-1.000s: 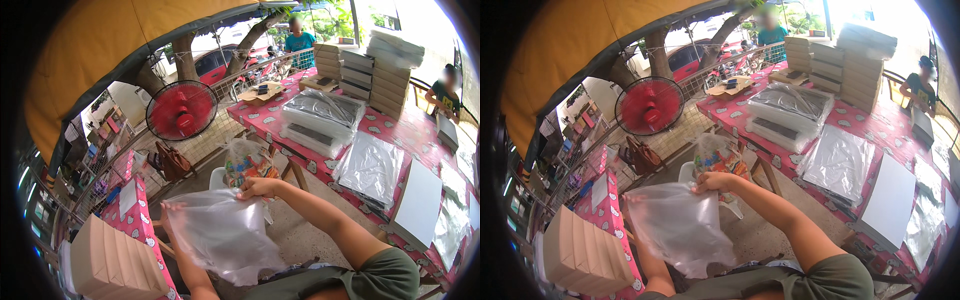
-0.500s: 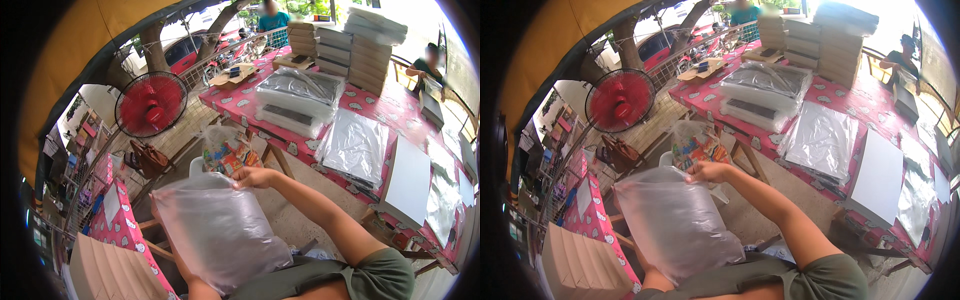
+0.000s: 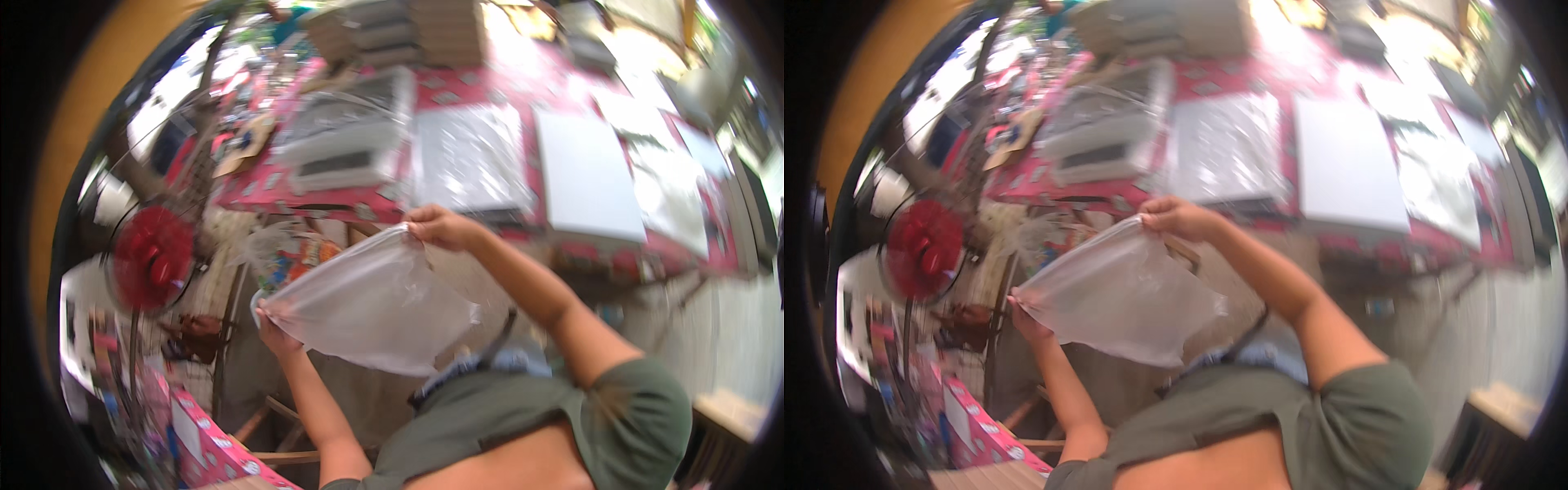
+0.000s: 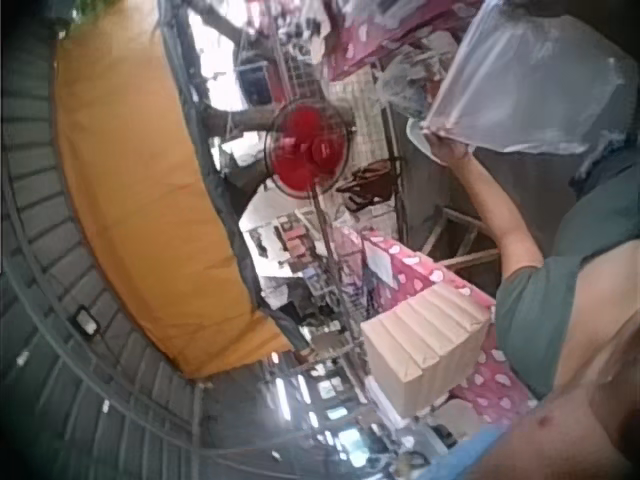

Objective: The person places rectangular white and dark grey items into plastic bags by hand and smooths the bags over them on a table.

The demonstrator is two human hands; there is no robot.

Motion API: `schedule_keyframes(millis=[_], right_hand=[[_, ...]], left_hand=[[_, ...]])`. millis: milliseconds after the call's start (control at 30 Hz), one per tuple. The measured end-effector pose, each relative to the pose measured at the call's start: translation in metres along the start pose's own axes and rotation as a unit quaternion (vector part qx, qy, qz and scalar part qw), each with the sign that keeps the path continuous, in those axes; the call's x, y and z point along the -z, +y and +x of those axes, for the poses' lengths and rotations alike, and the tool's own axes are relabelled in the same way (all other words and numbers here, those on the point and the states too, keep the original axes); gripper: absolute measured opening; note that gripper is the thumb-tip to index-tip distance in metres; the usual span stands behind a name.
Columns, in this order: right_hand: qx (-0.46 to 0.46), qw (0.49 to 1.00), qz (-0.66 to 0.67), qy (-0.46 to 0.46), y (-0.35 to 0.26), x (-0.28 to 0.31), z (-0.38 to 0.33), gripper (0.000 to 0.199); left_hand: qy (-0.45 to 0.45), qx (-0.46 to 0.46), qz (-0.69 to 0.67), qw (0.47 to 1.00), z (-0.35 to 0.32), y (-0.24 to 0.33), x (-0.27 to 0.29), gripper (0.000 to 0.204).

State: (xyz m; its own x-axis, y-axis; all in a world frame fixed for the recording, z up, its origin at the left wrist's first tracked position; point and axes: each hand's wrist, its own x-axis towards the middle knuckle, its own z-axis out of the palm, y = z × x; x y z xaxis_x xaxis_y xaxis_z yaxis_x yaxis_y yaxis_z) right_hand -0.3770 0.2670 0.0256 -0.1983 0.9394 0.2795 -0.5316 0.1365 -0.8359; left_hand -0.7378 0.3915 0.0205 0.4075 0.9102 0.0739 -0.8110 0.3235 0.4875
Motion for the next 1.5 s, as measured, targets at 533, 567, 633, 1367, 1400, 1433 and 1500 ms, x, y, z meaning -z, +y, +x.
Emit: schedule_keyframes(millis=[533, 567, 633, 1367, 1400, 1433, 1500], right_hand=[[-0.124, 0.721, -0.282, 0.621, -0.062, 0.031, -0.446, 0.025], [-0.085, 0.683, -0.341, 0.64, -0.072, 0.032, -0.445, 0.026], [-0.047, 0.621, -0.417, 0.662, -0.086, 0.044, -0.443, 0.025], [-0.223, 0.375, -0.636, 0.636, -0.113, 0.037, -0.392, 0.021], [-0.186, 0.421, -0.607, 0.648, -0.108, 0.028, -0.402, 0.02], [-0.151, 0.465, -0.575, 0.656, -0.101, 0.019, -0.413, 0.019], [-0.111, 0.596, -0.442, 0.662, -0.091, 0.008, -0.434, 0.018]], left_hand=[[-0.279, 0.299, 0.425, 0.807, -0.061, -0.413, -0.102, 0.012], [-0.254, 0.219, 0.426, 0.84, -0.068, -0.424, -0.117, 0.013], [-0.2, 0.06, 0.419, 0.883, -0.082, -0.437, -0.158, 0.014], [-0.056, -0.048, 0.6, 0.797, -0.081, -0.448, -0.151, 0.016], [-0.033, -0.013, 0.56, 0.828, -0.091, -0.439, -0.152, 0.014], [-0.009, 0.027, 0.519, 0.854, -0.105, -0.427, -0.156, 0.013], [0.021, 0.119, 0.479, 0.87, -0.12, -0.409, -0.15, 0.01]])
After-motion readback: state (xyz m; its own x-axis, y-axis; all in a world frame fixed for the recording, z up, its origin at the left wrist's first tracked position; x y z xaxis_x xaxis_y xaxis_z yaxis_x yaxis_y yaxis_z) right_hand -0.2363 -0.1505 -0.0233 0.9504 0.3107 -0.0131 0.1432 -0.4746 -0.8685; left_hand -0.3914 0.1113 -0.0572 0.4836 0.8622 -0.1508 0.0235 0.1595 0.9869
